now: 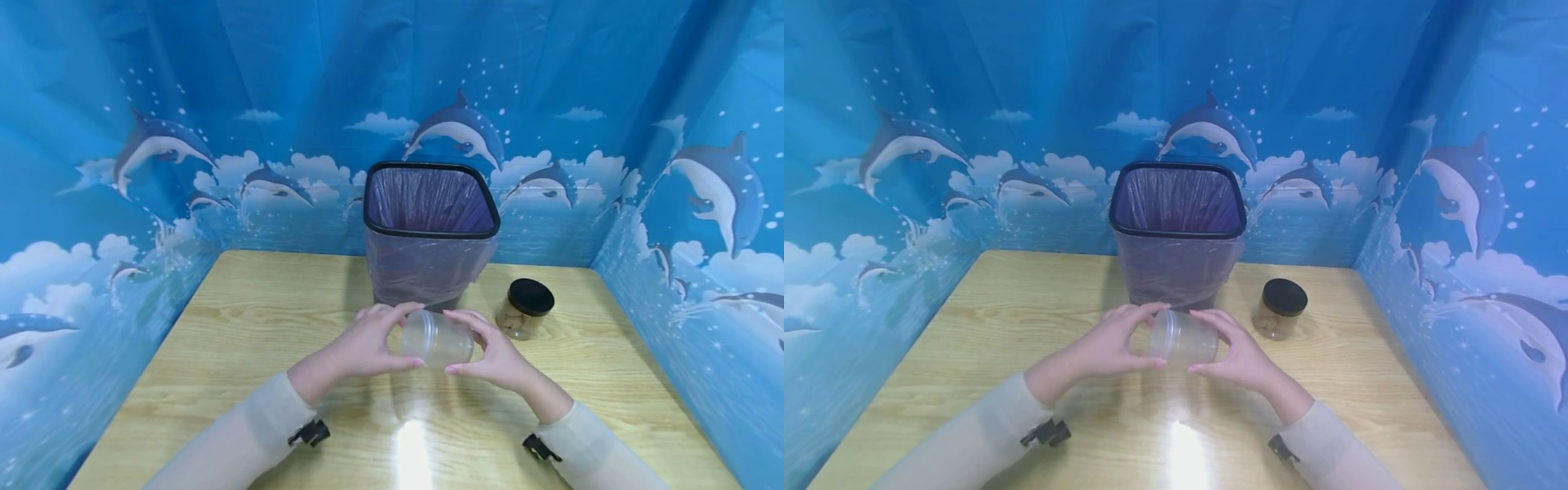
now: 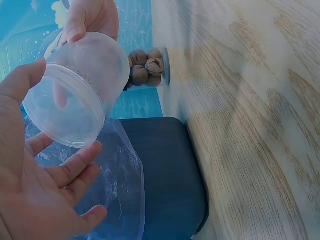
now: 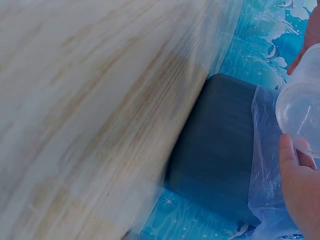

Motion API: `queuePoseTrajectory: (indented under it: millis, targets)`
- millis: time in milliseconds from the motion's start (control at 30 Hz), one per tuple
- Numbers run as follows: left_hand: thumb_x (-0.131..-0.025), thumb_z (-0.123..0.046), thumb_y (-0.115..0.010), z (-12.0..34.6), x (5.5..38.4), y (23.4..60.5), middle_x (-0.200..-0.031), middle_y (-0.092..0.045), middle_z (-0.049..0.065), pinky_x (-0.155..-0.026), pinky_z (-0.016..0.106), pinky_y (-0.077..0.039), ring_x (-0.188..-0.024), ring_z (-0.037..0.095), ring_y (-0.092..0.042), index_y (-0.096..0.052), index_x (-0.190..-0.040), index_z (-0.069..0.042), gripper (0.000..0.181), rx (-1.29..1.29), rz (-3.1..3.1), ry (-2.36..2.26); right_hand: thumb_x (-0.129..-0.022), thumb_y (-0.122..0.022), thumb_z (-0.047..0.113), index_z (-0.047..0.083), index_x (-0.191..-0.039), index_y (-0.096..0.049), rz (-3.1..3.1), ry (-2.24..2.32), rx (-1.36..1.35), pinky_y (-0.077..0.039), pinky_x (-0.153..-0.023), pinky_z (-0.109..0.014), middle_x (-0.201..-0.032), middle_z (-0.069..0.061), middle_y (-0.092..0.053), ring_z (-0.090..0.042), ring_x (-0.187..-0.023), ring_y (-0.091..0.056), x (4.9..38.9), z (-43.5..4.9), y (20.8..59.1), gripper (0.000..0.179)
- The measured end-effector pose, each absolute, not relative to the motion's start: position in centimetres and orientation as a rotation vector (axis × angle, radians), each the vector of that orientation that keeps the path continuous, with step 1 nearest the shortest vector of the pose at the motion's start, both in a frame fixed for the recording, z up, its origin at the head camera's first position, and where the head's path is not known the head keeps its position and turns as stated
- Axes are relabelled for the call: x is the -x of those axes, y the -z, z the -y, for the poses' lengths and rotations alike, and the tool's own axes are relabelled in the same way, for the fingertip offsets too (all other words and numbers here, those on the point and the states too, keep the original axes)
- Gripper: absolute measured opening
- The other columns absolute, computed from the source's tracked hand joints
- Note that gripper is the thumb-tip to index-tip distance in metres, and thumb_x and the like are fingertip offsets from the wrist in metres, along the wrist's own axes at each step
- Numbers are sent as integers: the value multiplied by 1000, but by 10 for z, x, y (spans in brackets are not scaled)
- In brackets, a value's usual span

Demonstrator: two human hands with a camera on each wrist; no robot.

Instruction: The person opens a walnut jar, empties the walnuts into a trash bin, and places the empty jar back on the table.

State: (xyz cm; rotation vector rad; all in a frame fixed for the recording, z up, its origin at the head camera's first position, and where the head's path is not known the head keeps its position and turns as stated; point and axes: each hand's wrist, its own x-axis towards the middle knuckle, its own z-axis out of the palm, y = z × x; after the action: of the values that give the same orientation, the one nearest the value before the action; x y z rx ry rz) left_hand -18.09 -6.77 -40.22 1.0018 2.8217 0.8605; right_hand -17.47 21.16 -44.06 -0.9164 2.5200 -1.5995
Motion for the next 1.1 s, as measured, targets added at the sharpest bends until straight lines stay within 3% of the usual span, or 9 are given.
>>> queuePoseTrajectory:
  millis: [267, 1100]
  targets:
    - [-79, -51, -82, 69, 180, 402, -116, -61, -2, -110, 53, -29, -115, 21, -52, -37, -153, -32, 89, -1018, -2781, -906, -73, -91, 16, 15, -147, -50, -2532, 1579, 910, -38, -108, -24, -144, -2, -47, -21, -130, -45, 174, -212, 440, 84]
    - [-78, -49, -83, 71, 180, 403, -123, -60, 0, -111, 54, -28, -121, 22, -50, -35, -155, -32, 91, -1059, -2782, -889, -73, -91, 18, 6, -147, -48, -2548, 1543, 938, -38, -108, -25, -143, -2, -48, -20, -130, -46, 175, -211, 439, 86]
